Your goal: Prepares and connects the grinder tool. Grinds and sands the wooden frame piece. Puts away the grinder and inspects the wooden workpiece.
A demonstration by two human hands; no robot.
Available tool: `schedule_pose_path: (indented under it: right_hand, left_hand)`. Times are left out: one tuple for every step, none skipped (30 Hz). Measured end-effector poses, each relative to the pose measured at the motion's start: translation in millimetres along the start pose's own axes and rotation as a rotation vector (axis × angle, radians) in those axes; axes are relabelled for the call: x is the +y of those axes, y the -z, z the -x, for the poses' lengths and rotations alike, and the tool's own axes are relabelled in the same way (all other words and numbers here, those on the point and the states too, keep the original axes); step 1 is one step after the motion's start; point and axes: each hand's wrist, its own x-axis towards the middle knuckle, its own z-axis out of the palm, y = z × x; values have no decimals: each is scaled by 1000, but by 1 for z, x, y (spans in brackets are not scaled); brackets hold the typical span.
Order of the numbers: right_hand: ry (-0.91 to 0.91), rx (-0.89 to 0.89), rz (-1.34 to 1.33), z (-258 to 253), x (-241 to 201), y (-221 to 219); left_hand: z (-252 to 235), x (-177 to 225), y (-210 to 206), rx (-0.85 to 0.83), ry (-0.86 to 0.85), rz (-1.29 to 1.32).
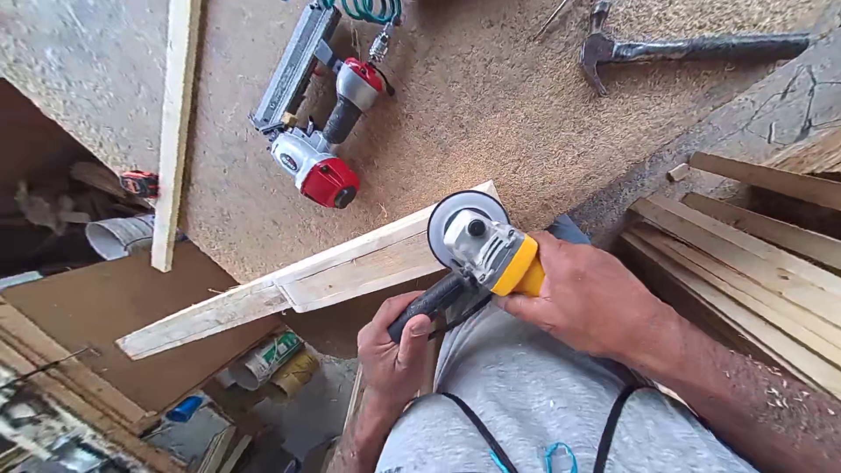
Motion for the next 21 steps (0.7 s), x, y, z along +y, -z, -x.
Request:
schedule_pose_path:
  right_hand:
    - [-11, 22, -72, -2, 20, 2]
    - [-17, 38, -157, -5, 41, 3]
    - [-11, 41, -259, -10, 64, 2]
    - [4, 30, -386, -17, 87, -3]
    - [30, 9, -531, -26, 107, -11]
    - [67, -15, -686, -36, 125, -21]
    - [108, -42, -829, -45, 141, -31]
    - [146, -70, -947, -54, 153, -40]
    - [175, -100, -1018, -61, 163, -48]
    - [191, -119, -1060, -67, 169, -53]
    - [198, -130, -1079, -71, 172, -56]
    - [198, -129, -1076, -71, 171, -56]
    - [195, -122, -1053, -69, 168, -52]
    - [183, -111, -1019, -65, 160, -45]
    - [175, -99, -955, -58, 148, -37]
    - [172, -88, -859, -51, 132, -26]
    - [160, -78, -723, -42, 112, -15]
    - [136, -71, -567, -33, 88, -6]
    - [108, -75, -415, -25, 62, 2]
    - [82, -98, -282, -19, 34, 7]
    - [64, -129, -169, -14, 9, 10]
  left_hand:
    - [-10, 12, -11, -29, -8, -59]
    - [-20, 24, -22, -70, -16, -134]
    - [-31, 36, -35, -113, -22, -223]
    - [-40, 47, -49, -159, -23, -322]
    - [-49, 56, -63, -204, -20, -422]
    - [-58, 65, -77, -242, -14, -520]
    - [-66, 71, -93, -268, -18, -602]
    - [-73, 75, -107, -283, -33, -669]
    - [-77, 77, -118, -294, -43, -727]
    - [-81, 78, -126, -306, -48, -771]
    - [-84, 79, -130, -318, -43, -795]
    - [-84, 79, -129, -320, -40, -800]
    - [-83, 79, -124, -308, -48, -784]
    - [-78, 79, -115, -284, -66, -745]
    - [-70, 81, -101, -254, -86, -694]
    - [-60, 82, -83, -216, -107, -631]
    - [-48, 80, -63, -175, -117, -563]
    - [-35, 76, -41, -135, -112, -499]
    - [-22, 67, -20, -92, -98, -432]
    - [-9, 56, -2, -44, -76, -354]
    - [2, 42, 11, 6, -47, -256]
